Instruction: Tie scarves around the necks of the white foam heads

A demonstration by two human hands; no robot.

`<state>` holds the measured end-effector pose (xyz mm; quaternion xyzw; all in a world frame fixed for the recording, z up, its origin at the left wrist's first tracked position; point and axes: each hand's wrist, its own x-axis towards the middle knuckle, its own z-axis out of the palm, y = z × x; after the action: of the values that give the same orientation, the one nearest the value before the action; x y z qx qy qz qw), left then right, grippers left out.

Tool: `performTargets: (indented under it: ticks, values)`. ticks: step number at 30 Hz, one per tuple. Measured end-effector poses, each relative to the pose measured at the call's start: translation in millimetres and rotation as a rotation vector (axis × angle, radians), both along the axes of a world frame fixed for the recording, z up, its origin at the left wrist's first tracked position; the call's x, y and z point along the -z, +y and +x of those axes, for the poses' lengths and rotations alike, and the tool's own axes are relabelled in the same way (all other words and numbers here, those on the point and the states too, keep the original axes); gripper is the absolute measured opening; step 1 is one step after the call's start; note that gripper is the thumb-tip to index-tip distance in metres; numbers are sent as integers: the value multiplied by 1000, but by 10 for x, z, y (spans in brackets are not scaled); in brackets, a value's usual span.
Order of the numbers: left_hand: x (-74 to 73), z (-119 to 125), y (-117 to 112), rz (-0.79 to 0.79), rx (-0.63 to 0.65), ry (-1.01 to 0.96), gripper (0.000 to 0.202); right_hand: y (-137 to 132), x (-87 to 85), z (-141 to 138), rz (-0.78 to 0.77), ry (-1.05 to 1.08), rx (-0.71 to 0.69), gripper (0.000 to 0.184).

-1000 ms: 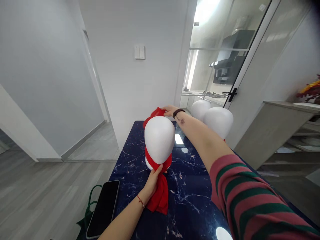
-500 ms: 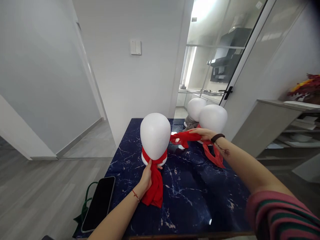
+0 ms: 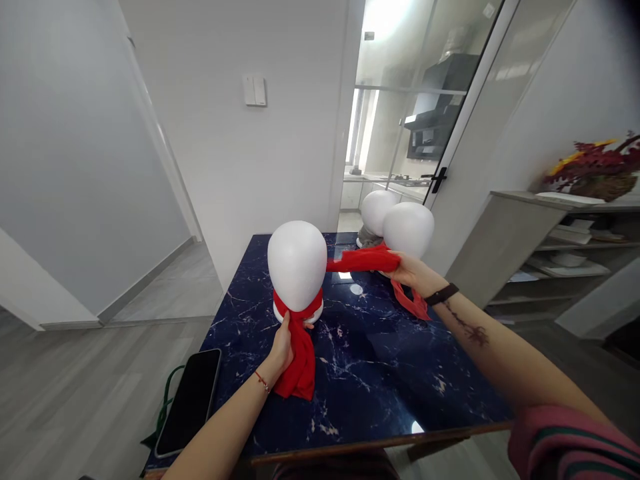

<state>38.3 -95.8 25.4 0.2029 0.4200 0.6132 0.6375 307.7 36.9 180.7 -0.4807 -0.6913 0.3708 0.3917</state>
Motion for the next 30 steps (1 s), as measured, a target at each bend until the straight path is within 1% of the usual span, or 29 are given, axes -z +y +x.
performTargets:
  ticks: [2, 3, 4, 5, 6, 7, 8, 9, 10, 11, 12, 13, 15, 16, 18, 20, 21, 23, 24, 25, 27, 28, 30]
  values:
    - [5, -2, 2, -2, -2, 11, 57, 5, -56, 75, -104, 23, -104, 28]
    - [10, -5, 4, -4, -2, 15, 57, 7, -79, 134, -146, -24, -162, 27]
    - [17, -7, 7, -7, -1, 16, 57, 11, -97, 203, -162, -136, -190, 25]
    - [23, -10, 10, -6, 3, 14, 56, 16, -108, 274, -134, -309, -161, 22]
    - [27, -12, 12, -2, 10, 10, 56, 25, -111, 342, -69, -516, -69, 19]
    - [30, -14, 13, 3, 20, 6, 56, 37, -107, 402, 19, -717, 63, 17]
    - [31, -16, 14, 5, 33, 2, 56, 50, -95, 448, 110, -872, 193, 17]
    - [30, -18, 12, 3, 48, -1, 57, 63, -77, 477, 193, -960, 277, 19]
    - [28, -18, 10, -2, 59, -3, 58, 72, -56, 487, 250, -977, 288, 21]
    - [25, -18, 8, -2, 61, -7, 58, 70, -31, 479, 270, -930, 234, 23]
    - [22, -18, 6, -1, 56, -10, 58, 54, -6, 452, 250, -831, 146, 24]
    - [19, -18, 4, 1, 50, -11, 58, 15, 20, 408, 201, -692, 56, 24]
    - [17, -16, 3, 3, 35, -1, 57, -145, 77, 270, 23, -347, -62, 26]
    - [19, -15, 5, 1, 30, 6, 57, -271, 110, 179, -88, -170, -102, 28]
    - [26, -13, 9, -6, 26, 15, 57, -610, 200, -46, -293, 137, -209, 30]
    - [31, -9, 11, 2, 19, 3, 56, -1023, 347, -319, -430, 311, -405, 33]
    - [30, -6, 11, 8, 19, -11, 55, -1235, 447, -469, -471, 351, -488, 35]
    - [18, -4, 6, -5, 22, -40, 53, -1615, 692, -783, -550, 333, -655, 36]
    - [7, -6, 3, -33, 27, -44, 51, -1765, 827, -938, -576, 298, -703, 35]
    - [-6, -9, 1, -65, 34, -42, 50, -1880, 962, -1087, -595, 254, -693, 33]
    - [-35, -20, 1, -97, 64, -35, 48, -2004, 1206, -1345, -668, 226, -612, 28]
    - [-49, -27, 3, -88, 75, -29, 47, -2018, 1306, -1449, -691, 213, -577, 27]
    - [-74, -37, 10, -30, 47, -13, 44, -1987, 1458, -1601, -707, 175, -551, 24]
